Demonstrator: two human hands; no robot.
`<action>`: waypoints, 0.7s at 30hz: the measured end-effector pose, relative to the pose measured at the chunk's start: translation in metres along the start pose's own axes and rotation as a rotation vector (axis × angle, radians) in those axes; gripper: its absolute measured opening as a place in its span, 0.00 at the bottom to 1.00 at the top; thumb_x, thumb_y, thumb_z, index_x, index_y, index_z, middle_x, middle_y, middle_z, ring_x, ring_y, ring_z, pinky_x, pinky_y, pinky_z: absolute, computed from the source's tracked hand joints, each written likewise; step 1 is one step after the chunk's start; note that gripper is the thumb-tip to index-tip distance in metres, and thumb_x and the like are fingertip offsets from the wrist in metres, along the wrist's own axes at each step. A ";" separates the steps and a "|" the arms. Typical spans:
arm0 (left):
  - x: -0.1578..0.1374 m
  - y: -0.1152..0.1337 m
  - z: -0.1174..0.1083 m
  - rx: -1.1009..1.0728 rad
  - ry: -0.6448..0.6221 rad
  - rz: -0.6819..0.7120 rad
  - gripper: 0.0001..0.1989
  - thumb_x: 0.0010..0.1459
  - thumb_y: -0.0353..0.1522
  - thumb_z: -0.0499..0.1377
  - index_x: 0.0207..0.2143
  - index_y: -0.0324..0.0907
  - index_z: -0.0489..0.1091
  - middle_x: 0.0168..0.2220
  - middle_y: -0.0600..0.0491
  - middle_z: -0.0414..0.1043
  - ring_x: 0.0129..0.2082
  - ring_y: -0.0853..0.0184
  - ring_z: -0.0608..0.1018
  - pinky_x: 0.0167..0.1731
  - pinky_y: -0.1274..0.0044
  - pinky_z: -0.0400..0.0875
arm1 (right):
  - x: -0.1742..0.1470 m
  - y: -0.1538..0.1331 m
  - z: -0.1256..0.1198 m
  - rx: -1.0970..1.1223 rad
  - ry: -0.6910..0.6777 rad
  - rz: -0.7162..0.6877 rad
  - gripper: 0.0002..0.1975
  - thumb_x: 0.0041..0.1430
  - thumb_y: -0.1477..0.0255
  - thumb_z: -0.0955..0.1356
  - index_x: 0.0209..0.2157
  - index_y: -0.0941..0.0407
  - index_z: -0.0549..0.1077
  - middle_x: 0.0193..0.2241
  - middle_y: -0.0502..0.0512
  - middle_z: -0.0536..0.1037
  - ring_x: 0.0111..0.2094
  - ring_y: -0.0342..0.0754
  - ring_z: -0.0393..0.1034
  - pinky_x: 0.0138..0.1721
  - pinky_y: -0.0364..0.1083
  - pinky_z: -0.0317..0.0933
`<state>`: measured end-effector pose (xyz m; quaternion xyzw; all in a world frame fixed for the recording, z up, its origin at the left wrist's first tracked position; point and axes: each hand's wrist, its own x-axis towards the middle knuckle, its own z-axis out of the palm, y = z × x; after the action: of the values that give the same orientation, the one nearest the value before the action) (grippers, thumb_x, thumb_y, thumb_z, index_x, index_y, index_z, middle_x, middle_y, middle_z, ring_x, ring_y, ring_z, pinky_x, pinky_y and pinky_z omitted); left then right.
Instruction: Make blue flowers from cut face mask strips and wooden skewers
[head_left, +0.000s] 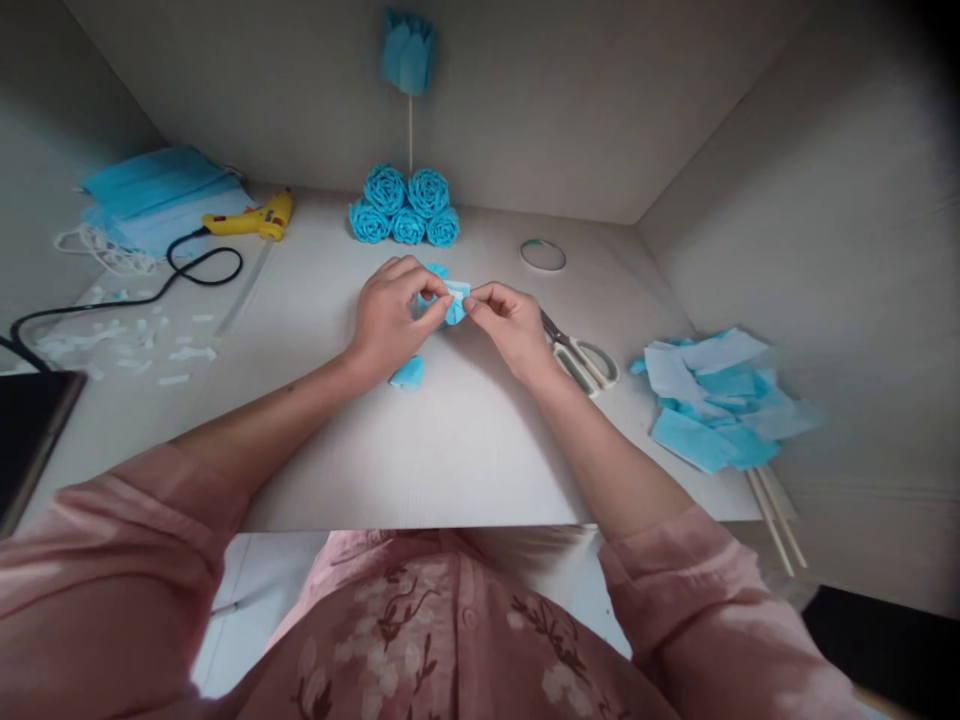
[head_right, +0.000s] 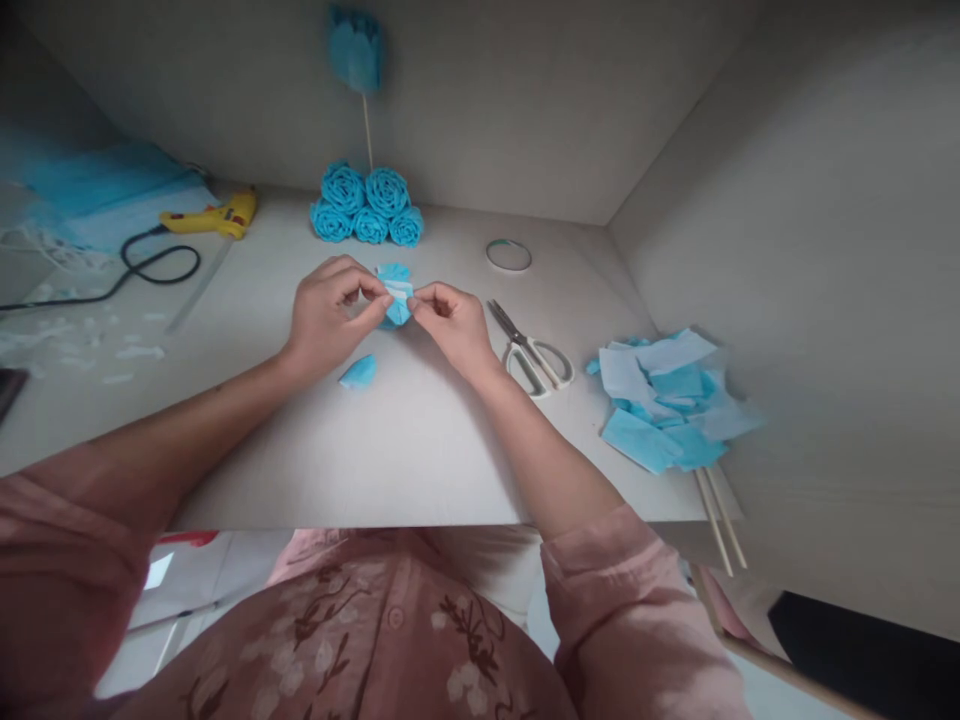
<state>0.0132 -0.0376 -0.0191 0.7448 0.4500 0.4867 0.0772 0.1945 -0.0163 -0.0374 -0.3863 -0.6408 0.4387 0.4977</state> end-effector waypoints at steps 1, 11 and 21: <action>-0.001 0.000 0.001 0.037 -0.011 0.024 0.05 0.59 0.29 0.60 0.29 0.42 0.71 0.31 0.53 0.71 0.35 0.66 0.71 0.39 0.72 0.66 | -0.001 -0.001 0.001 -0.019 0.005 -0.013 0.10 0.53 0.63 0.71 0.27 0.56 0.75 0.23 0.46 0.71 0.27 0.41 0.61 0.32 0.44 0.56; -0.004 -0.007 0.004 0.105 -0.024 0.026 0.05 0.61 0.30 0.61 0.33 0.44 0.77 0.29 0.54 0.72 0.34 0.65 0.72 0.39 0.72 0.67 | -0.006 -0.012 0.005 -0.182 0.023 -0.121 0.08 0.55 0.66 0.69 0.26 0.55 0.73 0.25 0.48 0.76 0.28 0.42 0.68 0.36 0.43 0.63; -0.005 -0.006 0.004 0.103 -0.034 0.039 0.05 0.59 0.31 0.61 0.32 0.44 0.78 0.29 0.53 0.72 0.35 0.63 0.72 0.40 0.70 0.66 | -0.010 -0.011 0.006 -0.333 0.039 -0.222 0.06 0.57 0.69 0.68 0.28 0.54 0.75 0.29 0.51 0.80 0.32 0.45 0.71 0.40 0.45 0.65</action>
<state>0.0128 -0.0364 -0.0273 0.7646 0.4584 0.4517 0.0366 0.1897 -0.0299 -0.0307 -0.3986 -0.7333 0.2616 0.4847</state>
